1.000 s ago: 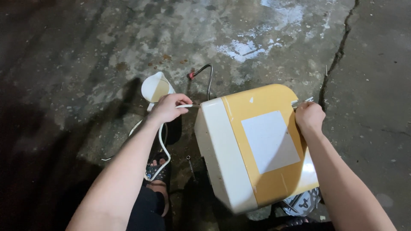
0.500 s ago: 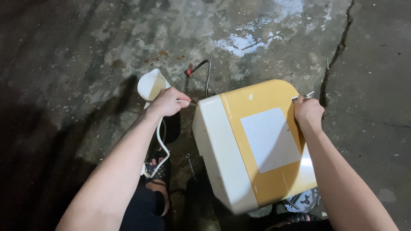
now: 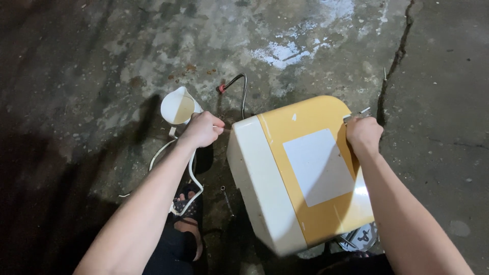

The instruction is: Disassembling a small appliance by disconnecting wires and removing the outer protective casing to access internal structures.

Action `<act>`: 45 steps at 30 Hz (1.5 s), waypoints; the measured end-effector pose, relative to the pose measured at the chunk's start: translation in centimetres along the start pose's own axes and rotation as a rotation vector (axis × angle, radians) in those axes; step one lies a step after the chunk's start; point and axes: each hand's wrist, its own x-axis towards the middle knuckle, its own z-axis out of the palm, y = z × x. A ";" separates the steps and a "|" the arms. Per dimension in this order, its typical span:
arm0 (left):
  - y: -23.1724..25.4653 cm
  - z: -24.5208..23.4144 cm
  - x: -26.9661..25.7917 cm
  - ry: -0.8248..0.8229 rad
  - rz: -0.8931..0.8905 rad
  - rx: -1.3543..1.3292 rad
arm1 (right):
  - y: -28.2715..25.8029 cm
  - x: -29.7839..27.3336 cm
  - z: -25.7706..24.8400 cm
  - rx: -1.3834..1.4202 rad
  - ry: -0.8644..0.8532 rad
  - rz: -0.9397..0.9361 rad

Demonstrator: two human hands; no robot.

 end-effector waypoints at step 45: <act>1.5 -0.9 -8.1 0.153 -0.208 -0.895 | -2.6 -0.5 -3.1 0.203 -0.141 0.258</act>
